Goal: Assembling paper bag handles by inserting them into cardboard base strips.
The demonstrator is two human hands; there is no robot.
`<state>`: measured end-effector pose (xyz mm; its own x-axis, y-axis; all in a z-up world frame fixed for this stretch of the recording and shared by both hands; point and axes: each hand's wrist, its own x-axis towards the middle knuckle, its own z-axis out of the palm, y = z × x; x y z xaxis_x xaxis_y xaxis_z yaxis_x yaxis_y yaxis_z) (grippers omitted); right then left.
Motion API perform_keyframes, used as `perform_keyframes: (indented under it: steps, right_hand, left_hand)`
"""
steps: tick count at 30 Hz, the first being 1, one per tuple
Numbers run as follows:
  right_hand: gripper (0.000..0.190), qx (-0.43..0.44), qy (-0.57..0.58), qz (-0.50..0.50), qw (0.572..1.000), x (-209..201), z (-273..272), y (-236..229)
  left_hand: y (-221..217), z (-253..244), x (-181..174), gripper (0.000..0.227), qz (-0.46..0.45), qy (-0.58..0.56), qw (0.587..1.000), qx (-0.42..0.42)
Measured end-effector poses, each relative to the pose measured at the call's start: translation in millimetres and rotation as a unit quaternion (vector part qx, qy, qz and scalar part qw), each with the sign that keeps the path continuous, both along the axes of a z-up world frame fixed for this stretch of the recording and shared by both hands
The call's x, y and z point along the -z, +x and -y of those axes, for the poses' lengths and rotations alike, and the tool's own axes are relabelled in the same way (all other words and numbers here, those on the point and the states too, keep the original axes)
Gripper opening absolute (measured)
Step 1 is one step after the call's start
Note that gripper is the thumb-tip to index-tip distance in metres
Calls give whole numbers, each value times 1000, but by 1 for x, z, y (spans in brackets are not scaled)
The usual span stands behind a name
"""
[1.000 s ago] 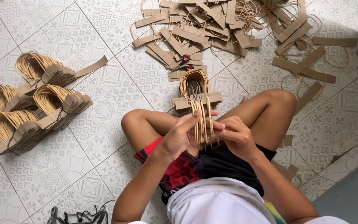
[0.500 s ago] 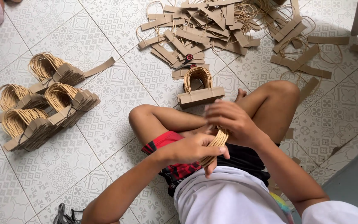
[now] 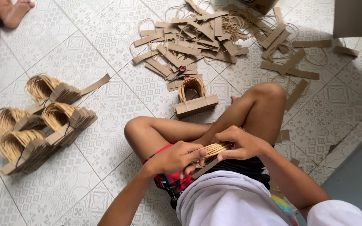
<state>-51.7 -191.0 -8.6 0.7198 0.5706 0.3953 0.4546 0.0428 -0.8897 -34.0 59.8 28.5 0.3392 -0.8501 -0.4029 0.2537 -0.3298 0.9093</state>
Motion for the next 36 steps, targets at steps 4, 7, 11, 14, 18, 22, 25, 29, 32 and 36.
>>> perform_keyframes:
  steps: [4,7,11,14,18,22,25,29,32,36]
  right_hand:
    - [40,-29,-52,-43,997,10,9,0]
    - [45,-34,-90,-38,995,13,11,0]
    - [48,14,-30,-31,999,2,15,2]
    - [48,24,-27,-46,998,6,21,4]
    - [45,70,-17,-71,995,25,24,17]
    - [41,136,-23,-112,984,32,32,20]
    - [36,227,-17,-96,969,32,55,28]
    - [13,464,19,-73,882,57,105,34]
    - [9,592,-91,-105,794,99,158,34]
    - [16,566,-245,-255,745,199,205,7]
  left_hand:
    - [-7,2,17,37,-34,-38,999,-15]
    - [-12,-1,22,46,-166,-143,976,6]
    - [-13,-2,58,61,-291,-224,929,55]
    - [-10,2,60,57,-214,-211,953,-43]
    - [6,17,38,54,-231,-196,953,-25]
    - [15,40,50,61,-245,-244,936,-65]
    - [33,56,61,56,-274,-196,933,-126]
    - [60,71,64,37,-293,-152,929,-164]
    - [86,77,65,34,-250,-141,934,-211]
    - [113,100,58,30,-255,-143,920,-262]
